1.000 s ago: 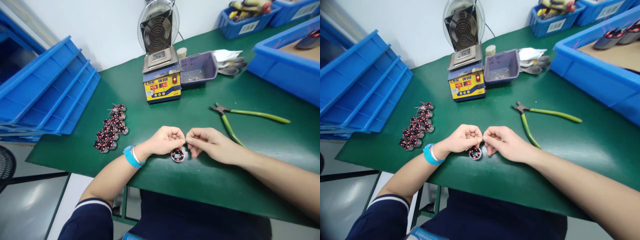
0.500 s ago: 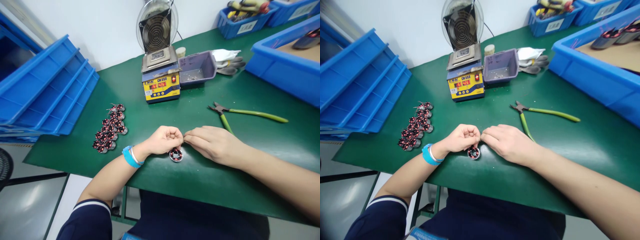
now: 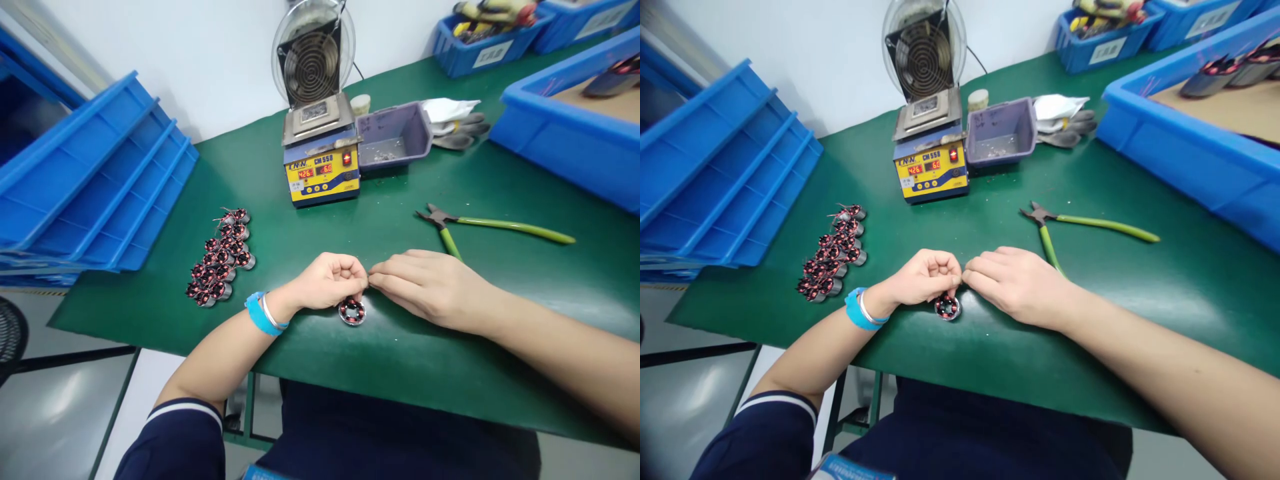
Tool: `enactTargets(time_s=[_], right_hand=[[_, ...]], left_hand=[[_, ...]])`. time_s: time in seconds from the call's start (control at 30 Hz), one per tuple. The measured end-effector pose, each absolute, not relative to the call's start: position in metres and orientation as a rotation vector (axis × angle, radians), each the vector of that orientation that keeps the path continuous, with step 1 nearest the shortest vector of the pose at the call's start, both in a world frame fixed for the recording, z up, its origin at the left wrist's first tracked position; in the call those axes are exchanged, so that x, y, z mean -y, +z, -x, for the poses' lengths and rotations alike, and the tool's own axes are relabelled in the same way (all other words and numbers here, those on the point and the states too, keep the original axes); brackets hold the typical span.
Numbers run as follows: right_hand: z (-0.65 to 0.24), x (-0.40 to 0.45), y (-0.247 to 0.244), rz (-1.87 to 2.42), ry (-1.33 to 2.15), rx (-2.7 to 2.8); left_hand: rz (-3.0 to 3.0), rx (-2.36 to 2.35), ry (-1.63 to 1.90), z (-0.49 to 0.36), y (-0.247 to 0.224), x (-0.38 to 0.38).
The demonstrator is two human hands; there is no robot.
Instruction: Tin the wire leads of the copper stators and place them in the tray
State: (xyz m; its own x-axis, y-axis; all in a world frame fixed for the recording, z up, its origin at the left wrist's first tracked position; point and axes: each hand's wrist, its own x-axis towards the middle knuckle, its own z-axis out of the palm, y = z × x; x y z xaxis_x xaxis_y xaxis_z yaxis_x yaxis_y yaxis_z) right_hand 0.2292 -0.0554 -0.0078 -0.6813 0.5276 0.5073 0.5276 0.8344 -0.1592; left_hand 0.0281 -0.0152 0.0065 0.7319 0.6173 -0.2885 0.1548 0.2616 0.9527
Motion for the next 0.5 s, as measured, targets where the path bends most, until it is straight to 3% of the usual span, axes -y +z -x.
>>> enactTargets(time_s=[0.1,0.2,0.27,0.33,0.5], right_hand=[[-0.223,0.058,-0.005,0.885,0.312,2.411],[-0.214,0.062,-0.001,1.139,1.125,2.095],[-0.211,0.064,0.001,1.171,1.493,1.900],[-0.213,0.064,0.001,1.154,1.386,1.953],[-0.224,0.060,-0.005,0.915,0.235,2.423]], left_hand=[[-1.300,-0.724,0.351,-0.028,0.006,0.016],[-1.307,-0.709,0.356,-0.028,0.006,0.017],[-1.310,-0.697,0.357,-0.028,0.006,0.017],[-1.314,-0.689,0.359,-0.027,0.006,0.017],[-1.298,-0.731,0.342,-0.027,0.006,0.016]])
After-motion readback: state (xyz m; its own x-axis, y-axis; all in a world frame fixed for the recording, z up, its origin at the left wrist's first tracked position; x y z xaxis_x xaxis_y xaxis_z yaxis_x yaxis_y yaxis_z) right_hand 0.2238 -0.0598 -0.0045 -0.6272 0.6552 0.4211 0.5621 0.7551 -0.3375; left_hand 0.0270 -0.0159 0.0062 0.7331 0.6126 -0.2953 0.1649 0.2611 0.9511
